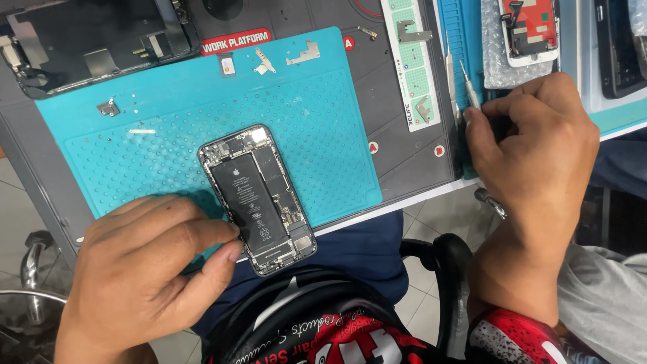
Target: Removing internal screws from a smartphone using a precision screwdriver on a repair bench.
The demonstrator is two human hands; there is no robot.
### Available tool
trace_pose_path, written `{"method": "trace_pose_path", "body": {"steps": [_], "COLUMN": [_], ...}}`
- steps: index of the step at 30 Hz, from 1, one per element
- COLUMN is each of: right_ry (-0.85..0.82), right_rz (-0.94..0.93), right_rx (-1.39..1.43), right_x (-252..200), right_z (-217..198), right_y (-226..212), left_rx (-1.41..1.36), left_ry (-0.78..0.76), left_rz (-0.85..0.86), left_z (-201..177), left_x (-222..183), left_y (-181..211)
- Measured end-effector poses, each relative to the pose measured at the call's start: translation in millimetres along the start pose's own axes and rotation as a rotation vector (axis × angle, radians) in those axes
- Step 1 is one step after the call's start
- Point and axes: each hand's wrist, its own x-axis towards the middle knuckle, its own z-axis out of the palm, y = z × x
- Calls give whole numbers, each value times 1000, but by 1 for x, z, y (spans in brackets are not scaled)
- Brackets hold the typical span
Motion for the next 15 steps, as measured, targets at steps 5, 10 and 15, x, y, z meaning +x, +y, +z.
{"method": "trace_pose_path", "body": {"steps": [5,10,15], "right_ry": [8,4,18], "right_rz": [-11,-62,-111], "right_rx": [-8,-36,302], "right_x": [0,5,58], "right_z": [3,-5,-2], "right_y": [6,5,60], "left_rx": [22,-3,5], "left_ry": [-40,-6,3], "left_rz": [-38,-16,-12], "left_z": [1,0,1], "left_x": [-4,-1,-2], "left_y": [-2,0,0]}}
